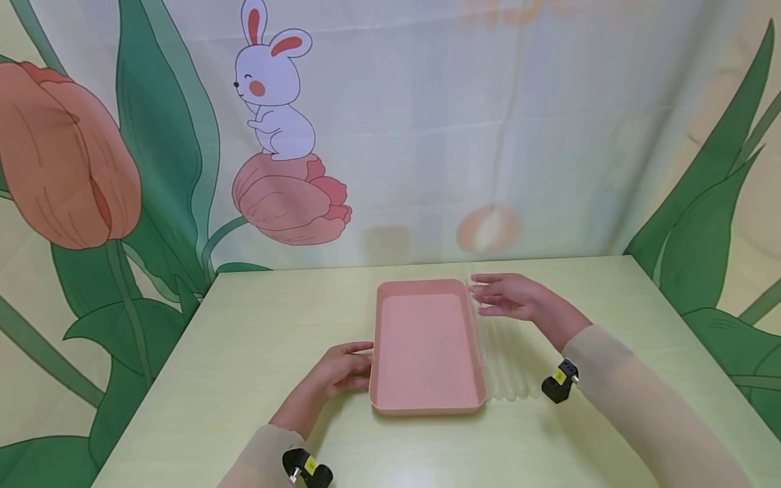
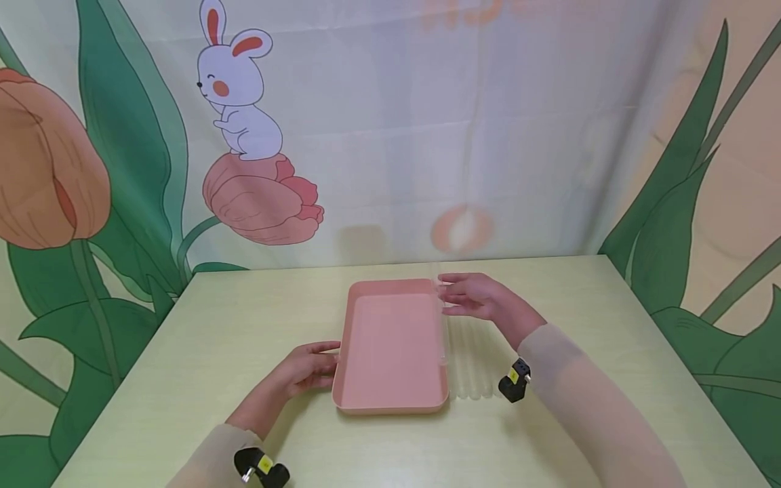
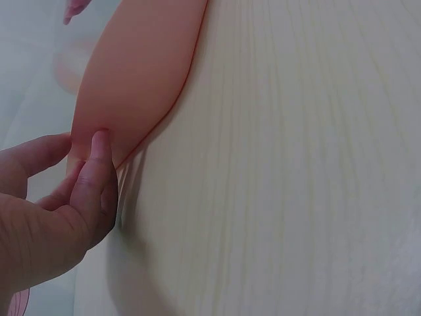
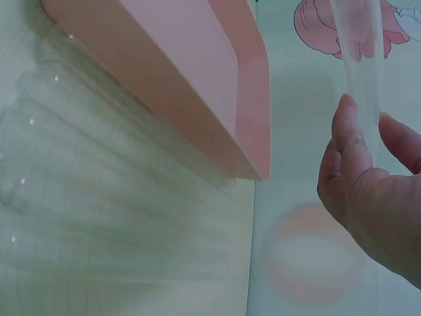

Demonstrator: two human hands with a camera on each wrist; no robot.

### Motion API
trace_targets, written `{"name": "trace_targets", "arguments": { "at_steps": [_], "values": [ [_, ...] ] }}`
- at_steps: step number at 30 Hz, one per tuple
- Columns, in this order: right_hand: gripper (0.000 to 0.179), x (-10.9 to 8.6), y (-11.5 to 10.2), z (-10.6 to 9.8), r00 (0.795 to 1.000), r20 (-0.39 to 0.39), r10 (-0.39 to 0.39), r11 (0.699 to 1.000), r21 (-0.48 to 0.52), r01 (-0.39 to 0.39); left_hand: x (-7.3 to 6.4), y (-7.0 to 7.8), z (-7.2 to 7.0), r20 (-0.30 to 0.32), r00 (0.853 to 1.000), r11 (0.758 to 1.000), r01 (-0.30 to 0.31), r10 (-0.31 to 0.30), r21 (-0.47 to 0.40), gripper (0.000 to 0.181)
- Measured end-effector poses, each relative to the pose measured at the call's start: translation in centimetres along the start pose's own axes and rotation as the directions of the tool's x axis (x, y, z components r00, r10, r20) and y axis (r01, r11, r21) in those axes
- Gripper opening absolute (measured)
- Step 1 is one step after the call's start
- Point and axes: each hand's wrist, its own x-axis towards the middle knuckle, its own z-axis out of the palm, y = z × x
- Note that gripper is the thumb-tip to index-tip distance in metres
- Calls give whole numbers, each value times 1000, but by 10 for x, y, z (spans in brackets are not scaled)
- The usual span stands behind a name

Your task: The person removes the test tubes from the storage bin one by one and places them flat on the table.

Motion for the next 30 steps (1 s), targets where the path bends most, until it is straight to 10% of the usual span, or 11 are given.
{"name": "trace_targets", "arguments": {
  "at_steps": [30],
  "values": [
    [68, -34, 32, -77, 993, -117, 29, 987, -151, -46, -1, 2, -1, -9, 1000, 1000, 14, -14, 7, 47]
  ]
}}
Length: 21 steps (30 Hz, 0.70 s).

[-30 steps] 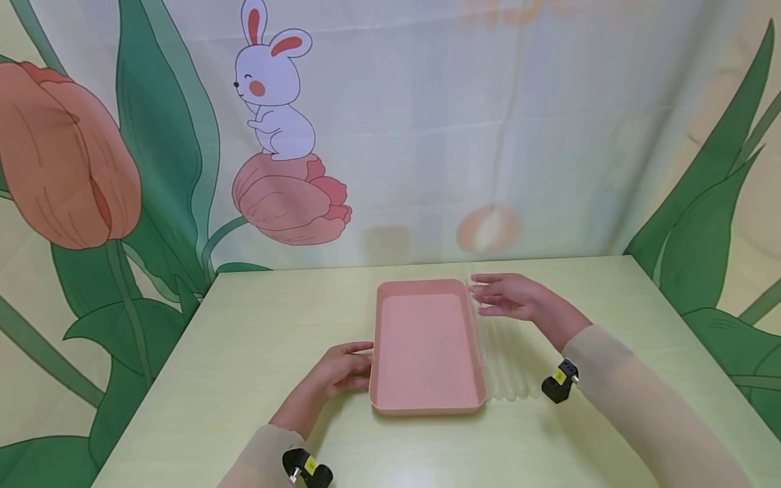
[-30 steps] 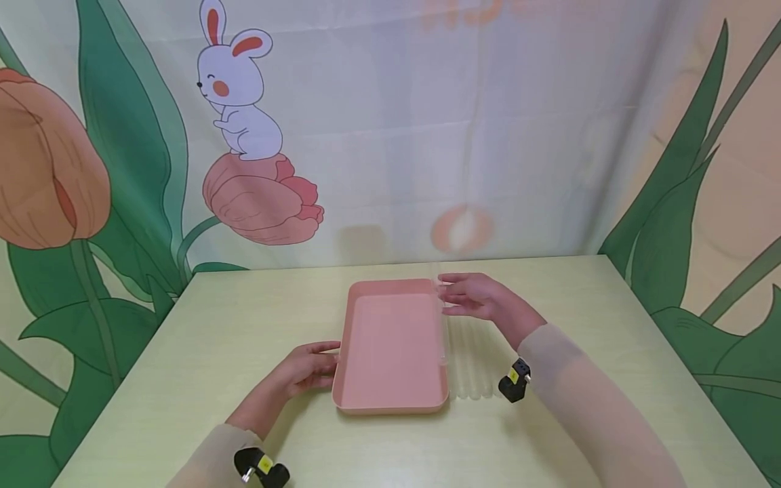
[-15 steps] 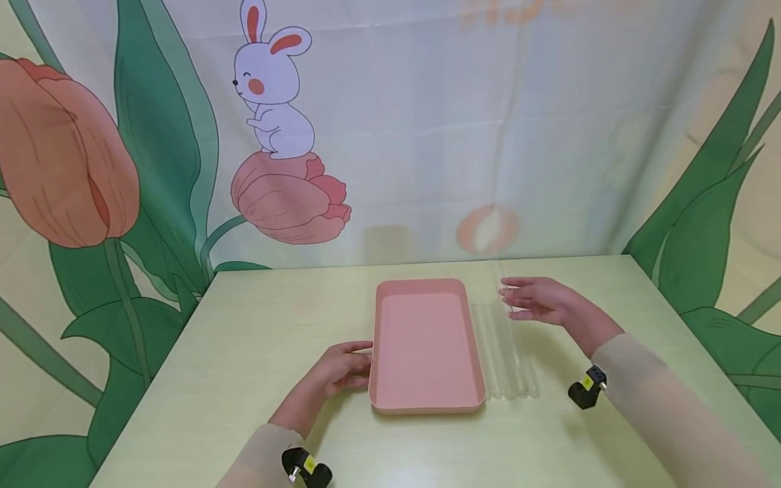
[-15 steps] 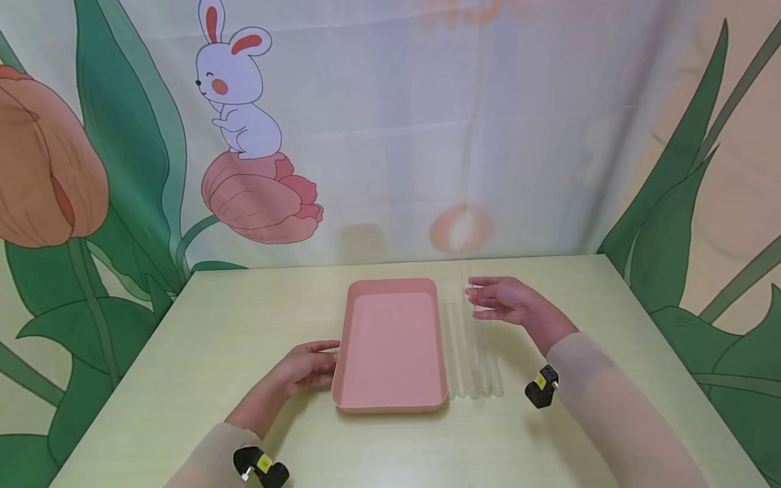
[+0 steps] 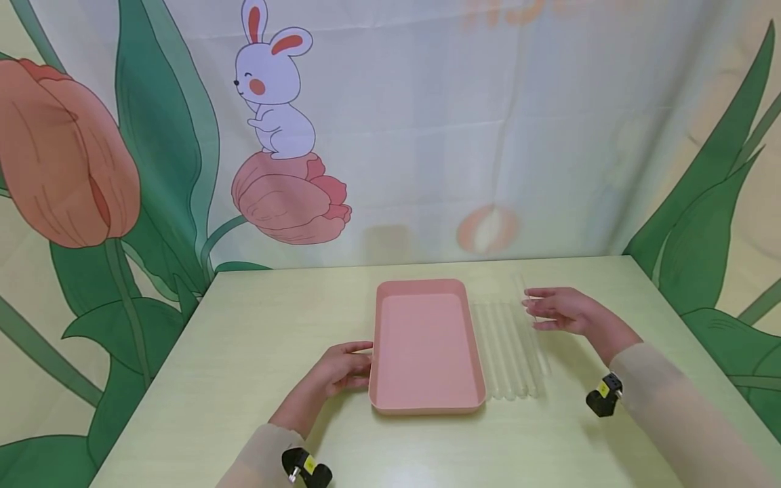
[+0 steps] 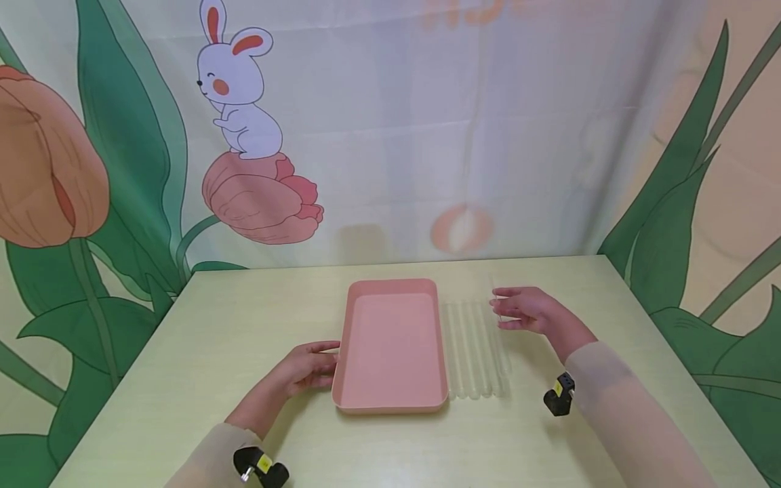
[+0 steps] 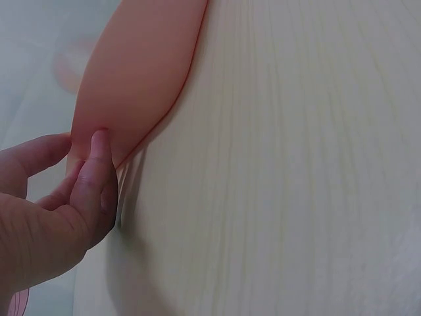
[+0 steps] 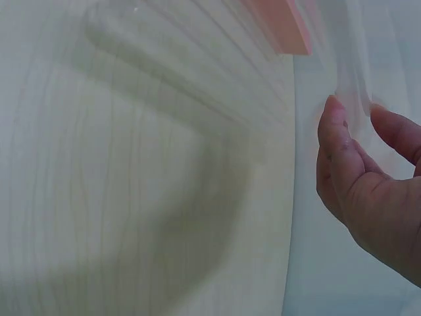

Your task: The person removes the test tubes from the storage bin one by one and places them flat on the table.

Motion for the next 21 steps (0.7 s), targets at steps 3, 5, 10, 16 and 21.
{"name": "trace_targets", "arguments": {
  "at_steps": [3, 5, 10, 16, 21],
  "values": [
    [67, 2, 4, -2, 1000, -13, 14, 1000, 0, -14, 1, 0, 0, 0, 1000, 1000, -1, 1, -1, 47],
    [67, 3, 8, -4, 1000, -14, 19, 1000, -4, -19, 1, -1, 0, -1, 1000, 1000, 0, 0, -1, 47],
    [67, 7, 18, -6, 999, -27, 42, 999, -16, -42, 1, -1, 0, 0, 1000, 1000, 3, -3, -2, 47],
    [66, 15, 28, -6, 997, -57, 61, 997, -33, -63, 2, -2, 0, 1, 1000, 1000, 0, 0, -6, 47],
    [66, 20, 34, -6, 995, -68, 66, 996, -59, -70, 2, -2, 0, 6, 1000, 1000, -5, 5, -5, 47]
  ]
}}
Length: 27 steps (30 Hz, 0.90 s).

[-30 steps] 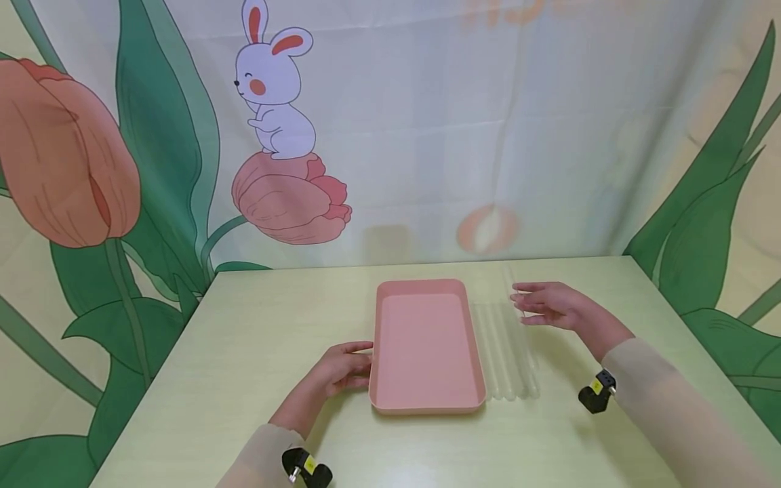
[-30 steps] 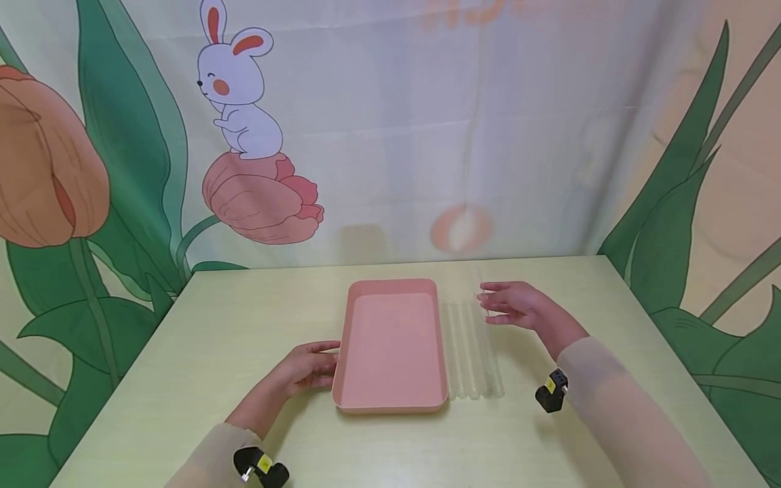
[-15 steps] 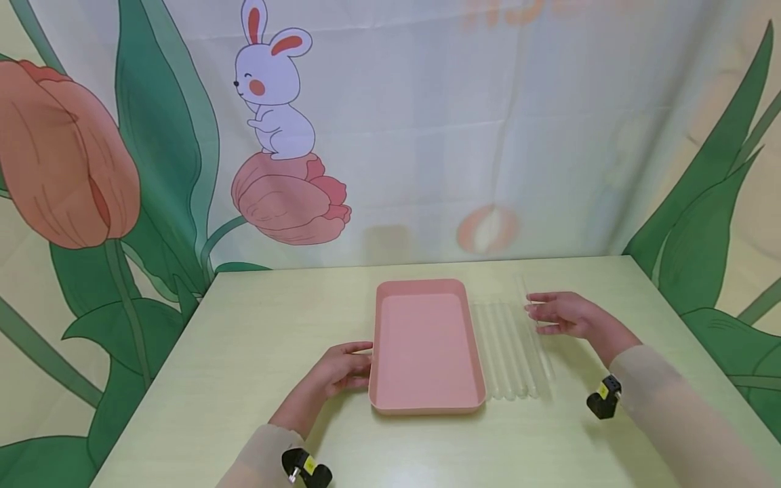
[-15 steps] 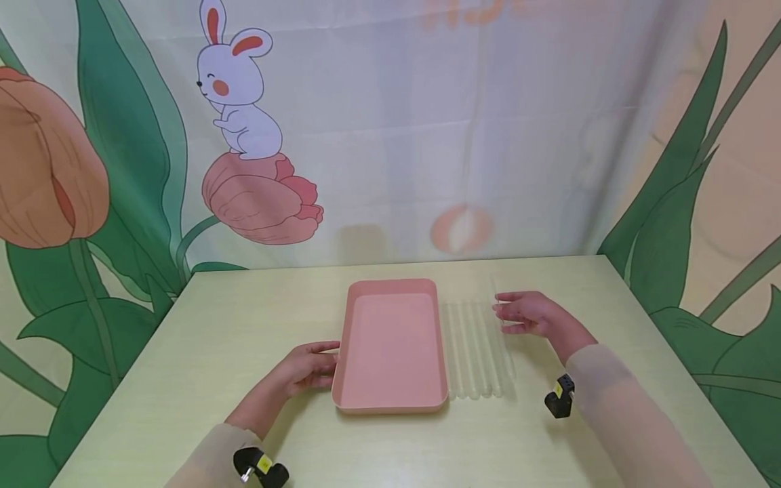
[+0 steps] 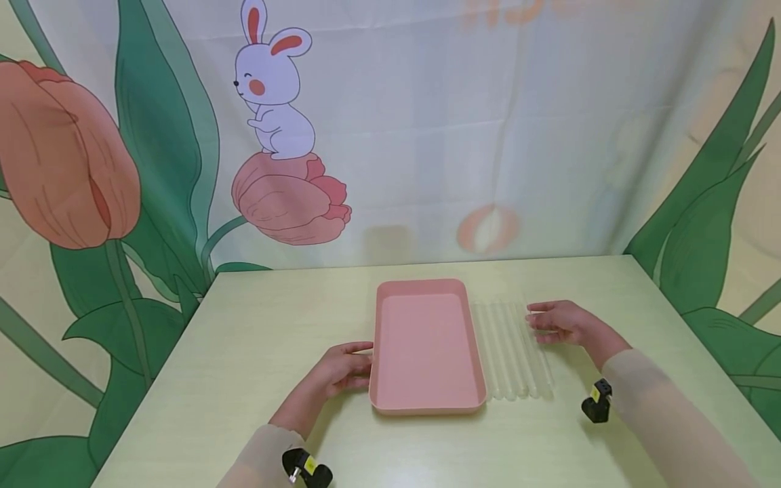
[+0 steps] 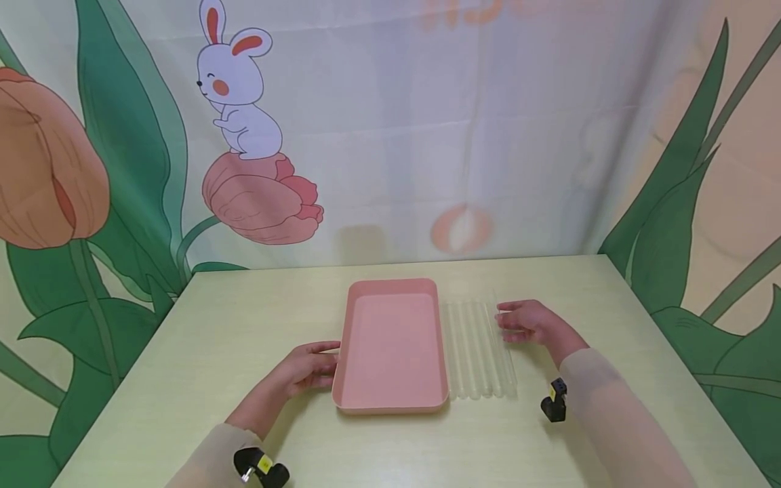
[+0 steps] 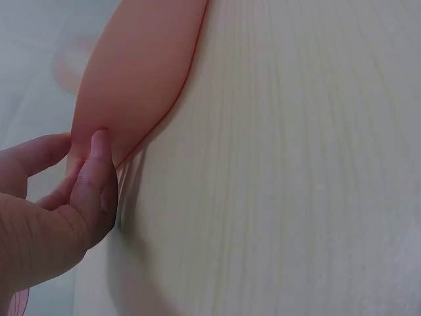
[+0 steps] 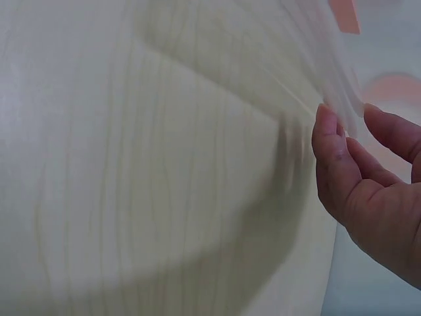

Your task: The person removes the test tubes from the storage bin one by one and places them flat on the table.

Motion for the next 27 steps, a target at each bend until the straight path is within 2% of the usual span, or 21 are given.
{"name": "trace_targets", "arguments": {
  "at_steps": [12, 20, 27],
  "values": [
    [64, 6, 3, 2, 998, -40, 51, 998, -26, -52, -1, 0, 0, 7, 1000, 1000, -8, 8, -11, 48],
    [62, 6, 7, 2, 1000, -25, 11, 999, -39, -12, -1, 1, -1, 1, 1000, 1000, -5, 5, -2, 48],
    [61, 8, 7, 5, 999, -35, -17, 994, -113, 13, -1, 0, -1, -2, 1000, 1000, 0, 0, 0, 48]
  ]
}}
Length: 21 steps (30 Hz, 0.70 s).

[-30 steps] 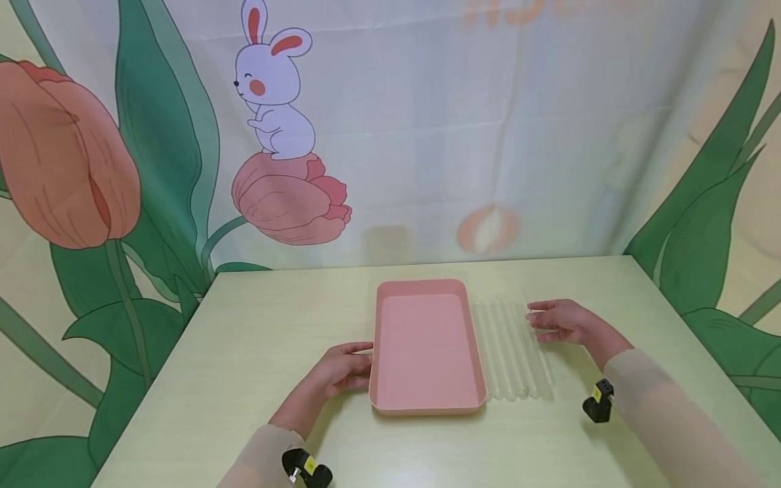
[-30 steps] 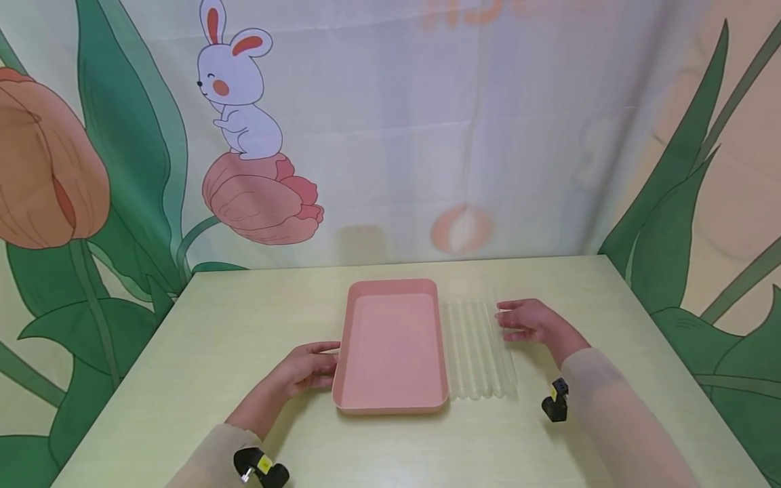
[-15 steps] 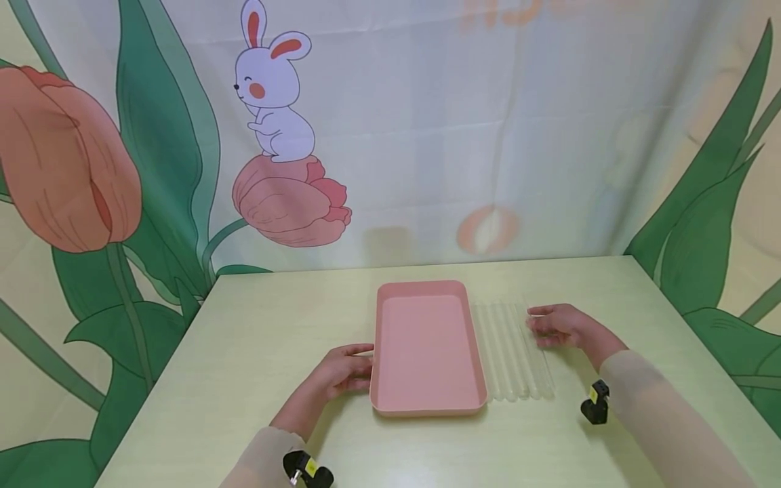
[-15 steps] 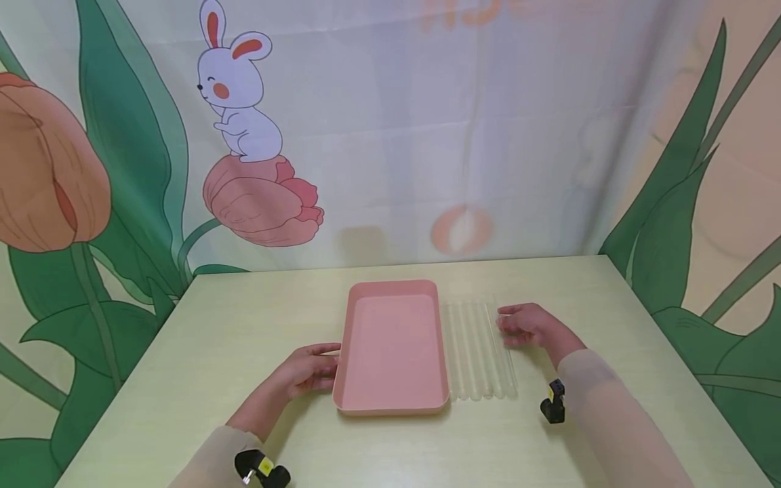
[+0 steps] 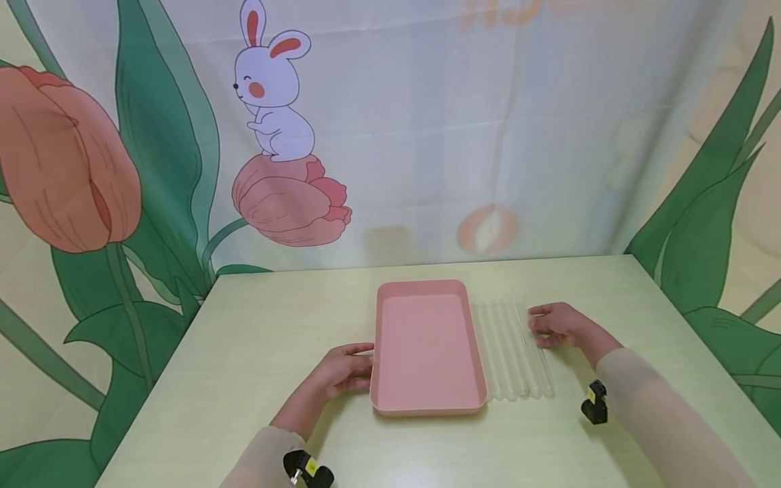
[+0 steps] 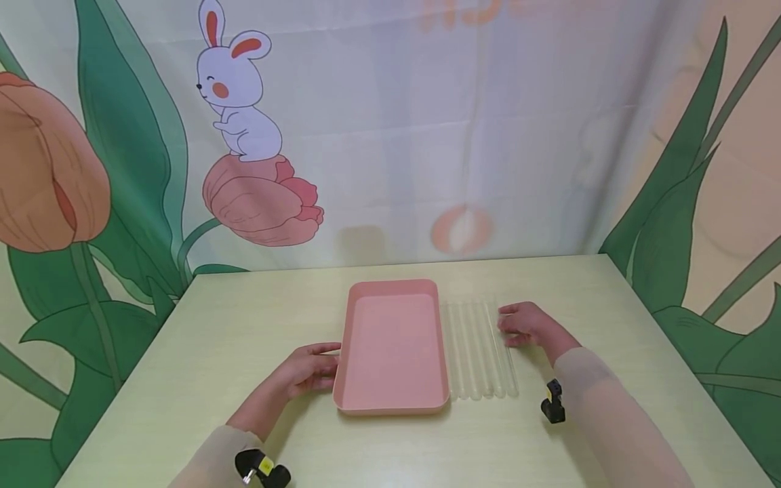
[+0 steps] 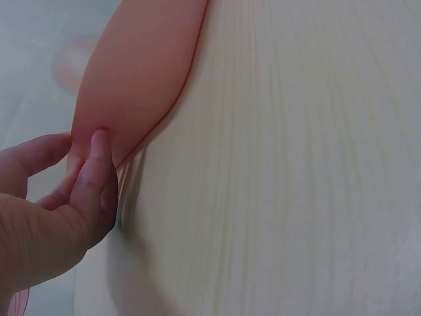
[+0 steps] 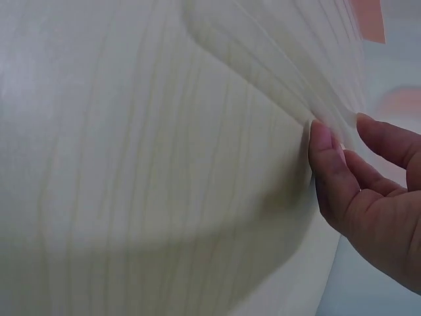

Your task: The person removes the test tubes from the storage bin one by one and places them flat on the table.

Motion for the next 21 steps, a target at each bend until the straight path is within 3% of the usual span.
{"name": "trace_targets", "arguments": {
  "at_steps": [4, 21],
  "values": [
    [61, 1, -3, 3, 1000, -11, -8, 999, -51, 7, -1, 0, 0, 7, 1000, 1000, -3, 3, -6, 49],
    [61, 0, -5, 9, 998, -61, 9, 995, -100, -15, 0, 0, 1, -2, 1000, 1000, -2, 2, 11, 48]
  ]
}}
